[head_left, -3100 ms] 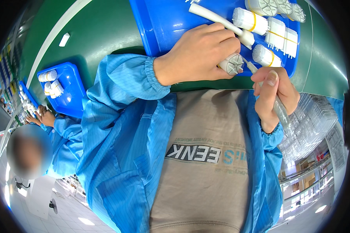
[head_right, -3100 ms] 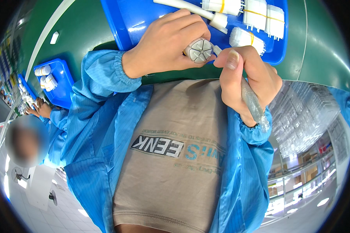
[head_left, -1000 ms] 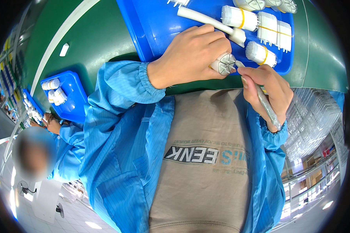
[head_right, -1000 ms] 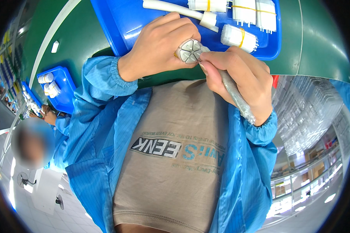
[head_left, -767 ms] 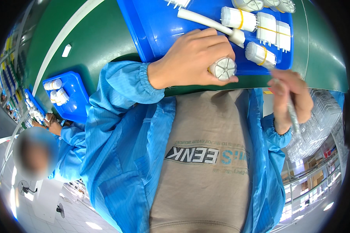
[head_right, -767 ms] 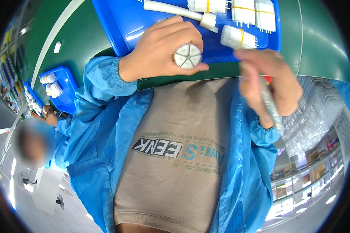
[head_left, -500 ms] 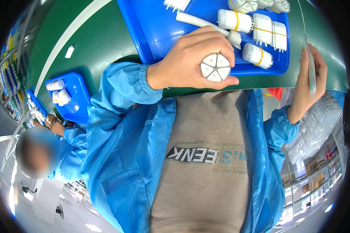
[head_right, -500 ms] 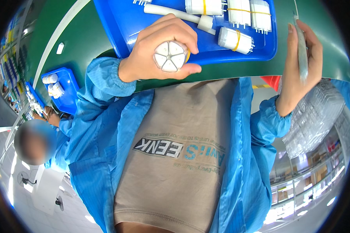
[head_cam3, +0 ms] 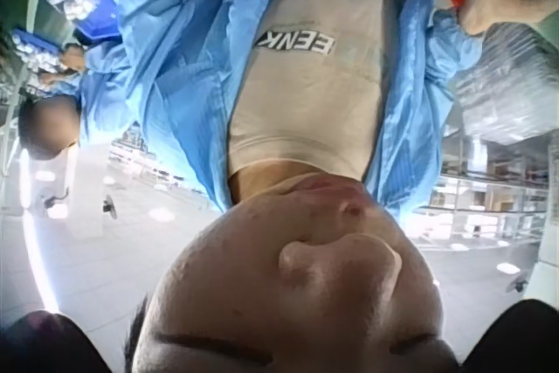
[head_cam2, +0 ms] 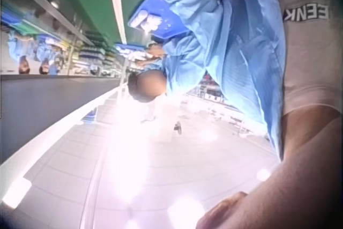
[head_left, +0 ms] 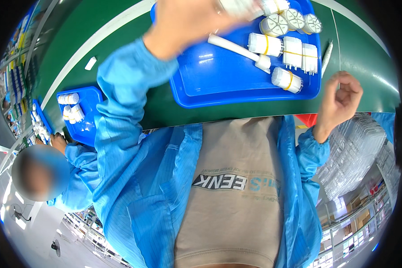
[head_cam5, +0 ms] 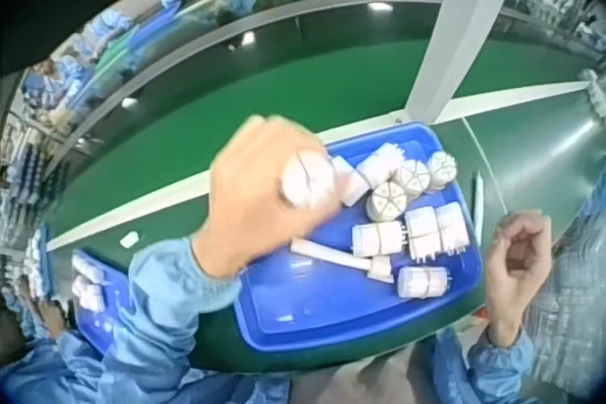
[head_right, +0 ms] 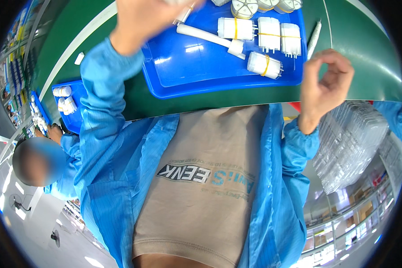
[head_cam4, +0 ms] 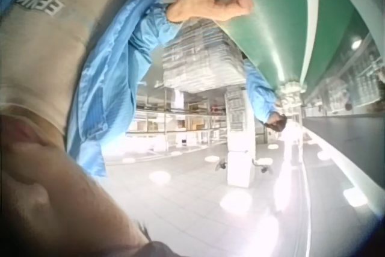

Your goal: Assembling and inspecting small white plastic components at a factory workstation.

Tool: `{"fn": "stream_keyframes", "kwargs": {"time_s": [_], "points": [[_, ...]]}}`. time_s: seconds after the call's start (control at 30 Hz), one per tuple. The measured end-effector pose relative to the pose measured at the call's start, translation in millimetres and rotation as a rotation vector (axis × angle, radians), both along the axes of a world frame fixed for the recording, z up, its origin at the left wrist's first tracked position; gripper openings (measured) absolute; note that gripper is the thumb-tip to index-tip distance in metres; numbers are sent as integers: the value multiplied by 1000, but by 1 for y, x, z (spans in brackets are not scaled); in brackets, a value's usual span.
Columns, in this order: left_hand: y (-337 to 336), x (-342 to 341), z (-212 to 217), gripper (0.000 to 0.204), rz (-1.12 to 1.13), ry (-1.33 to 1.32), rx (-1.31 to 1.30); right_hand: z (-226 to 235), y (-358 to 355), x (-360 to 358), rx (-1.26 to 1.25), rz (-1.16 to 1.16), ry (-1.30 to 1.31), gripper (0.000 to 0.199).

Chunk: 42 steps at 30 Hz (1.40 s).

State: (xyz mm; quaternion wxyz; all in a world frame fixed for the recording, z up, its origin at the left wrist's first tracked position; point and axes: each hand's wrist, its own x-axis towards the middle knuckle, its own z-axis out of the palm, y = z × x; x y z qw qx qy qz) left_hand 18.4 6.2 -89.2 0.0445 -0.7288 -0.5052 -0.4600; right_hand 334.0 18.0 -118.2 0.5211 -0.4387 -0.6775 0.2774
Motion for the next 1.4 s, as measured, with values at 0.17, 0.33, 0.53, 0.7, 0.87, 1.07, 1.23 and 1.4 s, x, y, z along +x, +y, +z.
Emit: {"fn": "stream_keyframes", "kwargs": {"time_s": [0.17, 0.33, 0.53, 0.7, 0.87, 1.07, 1.23, 1.4], "points": [[80, -128, -23, 30, 279, -335, -365, 9, -34, -62, 61, 348, -138, 27], [97, -175, -81, 48, 546, -13, -417, 4, -41, -102, 33, 533, -204, 27], [87, -170, -90, 51, 860, 85, -19, 5, -33, -116, 123, 593, -278, 27], [27, -99, 21, 48, 484, 146, -241, 5, -32, -110, 17, 549, -234, 30], [-41, -78, 46, 49, 142, 184, -835, 5, -33, -114, -2, 571, -238, 29], [-60, -76, -16, 34, 198, 435, -397, 2, -27, -126, 20, 608, -229, 27], [-68, -54, 42, 42, 242, 125, -661, 0, -23, -131, 23, 632, -318, 27], [-85, -54, 43, 34, 138, 131, -537, 5, -20, -130, -82, 635, -264, 26]]}}
